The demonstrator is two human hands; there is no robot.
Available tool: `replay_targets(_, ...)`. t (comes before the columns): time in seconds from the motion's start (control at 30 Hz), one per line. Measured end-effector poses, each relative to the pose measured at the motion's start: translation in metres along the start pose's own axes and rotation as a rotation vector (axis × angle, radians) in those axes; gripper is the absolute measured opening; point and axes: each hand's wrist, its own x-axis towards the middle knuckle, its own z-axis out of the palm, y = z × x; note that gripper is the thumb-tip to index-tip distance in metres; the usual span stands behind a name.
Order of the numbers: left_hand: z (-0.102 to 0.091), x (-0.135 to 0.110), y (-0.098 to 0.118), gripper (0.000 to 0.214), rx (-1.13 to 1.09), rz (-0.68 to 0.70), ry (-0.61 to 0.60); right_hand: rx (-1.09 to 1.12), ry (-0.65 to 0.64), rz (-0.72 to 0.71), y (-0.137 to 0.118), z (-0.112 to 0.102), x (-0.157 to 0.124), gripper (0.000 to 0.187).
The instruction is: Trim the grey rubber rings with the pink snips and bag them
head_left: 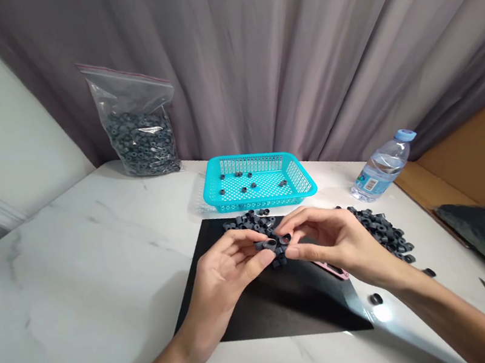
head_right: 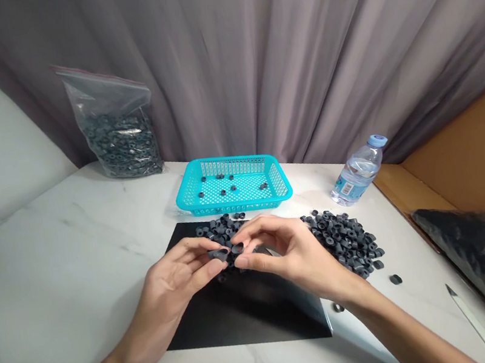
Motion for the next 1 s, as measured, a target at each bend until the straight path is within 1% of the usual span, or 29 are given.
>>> replay_targets(0.1, 0.0001, 0.0001, 0.0005, 0.017, -0.01, -0.017, -0.013, -0.004, -0.008, -0.02, 0.0003, 0.0008, -0.0009, 0.023)
replay_targets(0.27, -0.0018, 0.0004, -0.0021, 0.02, -0.019, -0.033, -0.019, -0.051, 0.048, -0.092, 0.0019, 0.0004, -0.0006, 0.016)
replay_targets(0.37, -0.0033, -0.0006, -0.0036, 0.019, -0.029, -0.036, -0.04, -0.059, 0.041, -0.108, 0.003, 0.0004, -0.001, 0.016)
replay_targets(0.5, -0.0027, -0.0024, -0.0025, 0.016, -0.048, -0.042, -0.05, -0.083, 0.022, -0.105, 0.0041, 0.0008, -0.0015, 0.018)
replay_targets(0.67, -0.0003, -0.0035, -0.0004, 0.012, -0.054, -0.068, -0.039, -0.05, 0.009, -0.072, 0.0041, 0.0011, -0.0021, 0.02)
replay_targets(0.87, -0.0005, -0.0025, -0.0031, 0.012, -0.063, -0.072, -0.052, -0.035, 0.012, -0.065, 0.0081, 0.0024, -0.0023, 0.02)
replay_targets(1.0, -0.0024, -0.0024, -0.0056, 0.014, -0.027, -0.071, -0.051, -0.055, 0.021, -0.071, 0.0093, 0.0031, -0.0014, 0.019)
